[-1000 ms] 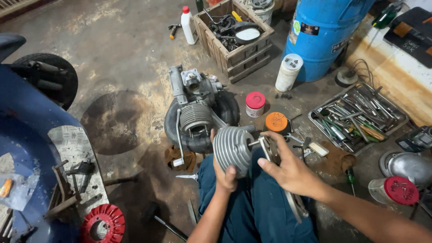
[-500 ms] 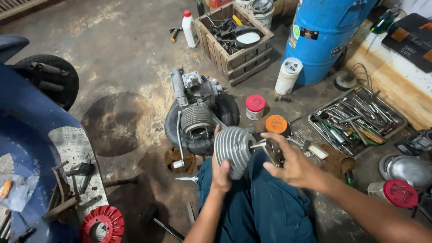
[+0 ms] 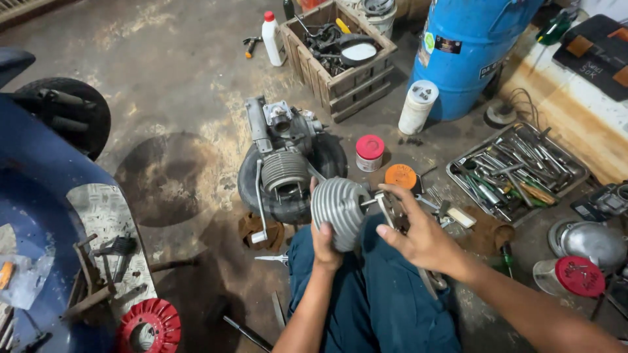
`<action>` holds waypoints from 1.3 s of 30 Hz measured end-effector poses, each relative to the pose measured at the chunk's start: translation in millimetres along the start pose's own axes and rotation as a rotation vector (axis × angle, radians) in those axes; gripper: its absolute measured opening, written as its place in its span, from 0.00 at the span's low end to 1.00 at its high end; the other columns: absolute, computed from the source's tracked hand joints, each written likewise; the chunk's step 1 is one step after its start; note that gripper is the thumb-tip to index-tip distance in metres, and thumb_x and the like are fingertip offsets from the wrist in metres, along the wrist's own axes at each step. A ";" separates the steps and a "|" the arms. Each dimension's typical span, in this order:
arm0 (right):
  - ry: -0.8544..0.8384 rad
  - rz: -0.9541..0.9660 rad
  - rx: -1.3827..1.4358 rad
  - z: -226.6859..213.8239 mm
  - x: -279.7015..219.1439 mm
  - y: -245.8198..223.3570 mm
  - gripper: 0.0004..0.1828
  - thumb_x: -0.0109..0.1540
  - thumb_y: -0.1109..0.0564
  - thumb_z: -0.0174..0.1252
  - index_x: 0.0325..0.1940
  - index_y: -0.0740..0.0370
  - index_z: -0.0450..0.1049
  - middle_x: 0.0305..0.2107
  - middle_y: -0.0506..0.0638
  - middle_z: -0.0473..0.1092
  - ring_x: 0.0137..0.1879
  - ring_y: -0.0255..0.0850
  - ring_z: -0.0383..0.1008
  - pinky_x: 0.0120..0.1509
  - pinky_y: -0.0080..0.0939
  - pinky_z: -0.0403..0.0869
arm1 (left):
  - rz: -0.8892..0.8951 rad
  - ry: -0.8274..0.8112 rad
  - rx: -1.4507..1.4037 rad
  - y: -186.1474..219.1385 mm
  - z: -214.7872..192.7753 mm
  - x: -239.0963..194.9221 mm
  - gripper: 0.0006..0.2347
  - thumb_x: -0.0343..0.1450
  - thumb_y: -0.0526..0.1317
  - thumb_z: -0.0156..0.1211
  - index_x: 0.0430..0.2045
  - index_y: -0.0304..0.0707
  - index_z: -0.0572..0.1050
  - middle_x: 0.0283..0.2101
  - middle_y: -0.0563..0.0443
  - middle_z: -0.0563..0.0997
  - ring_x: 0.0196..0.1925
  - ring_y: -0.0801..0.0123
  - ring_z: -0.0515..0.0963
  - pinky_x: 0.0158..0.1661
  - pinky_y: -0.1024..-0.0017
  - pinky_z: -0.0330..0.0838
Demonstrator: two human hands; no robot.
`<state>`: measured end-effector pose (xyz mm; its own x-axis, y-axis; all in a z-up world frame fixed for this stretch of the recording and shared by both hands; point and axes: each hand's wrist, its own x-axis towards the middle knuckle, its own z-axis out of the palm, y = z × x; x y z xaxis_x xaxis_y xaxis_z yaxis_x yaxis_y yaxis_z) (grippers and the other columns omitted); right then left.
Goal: The person sits on the workshop floor disassembling a small engine cylinder assembly on their lap. They pull the piston pin from the cylinder, use locking pliers to grip the piston, and use a socket wrench to loosen fasteners while turning the parts over.
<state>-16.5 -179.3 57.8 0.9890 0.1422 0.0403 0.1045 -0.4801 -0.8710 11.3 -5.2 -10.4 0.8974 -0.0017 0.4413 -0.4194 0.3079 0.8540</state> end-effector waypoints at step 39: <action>-0.087 -0.089 -0.140 -4.6 -20.2 -17.4 0.61 0.43 0.61 0.70 0.77 0.55 0.48 0.43 0.53 0.78 0.36 0.45 0.80 0.39 0.46 0.77 | 0.152 -0.130 -0.353 11.9 -14.6 5.9 0.40 0.71 0.65 0.48 0.77 0.51 0.45 0.76 0.29 0.50 0.77 0.36 0.55 0.73 0.37 0.52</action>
<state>-37.8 -177.8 74.5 0.9630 0.2612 0.0659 0.2106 -0.5773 -0.7889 13.6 12.3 -1.7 0.7946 -0.0448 0.6055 -0.4524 0.6215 0.6396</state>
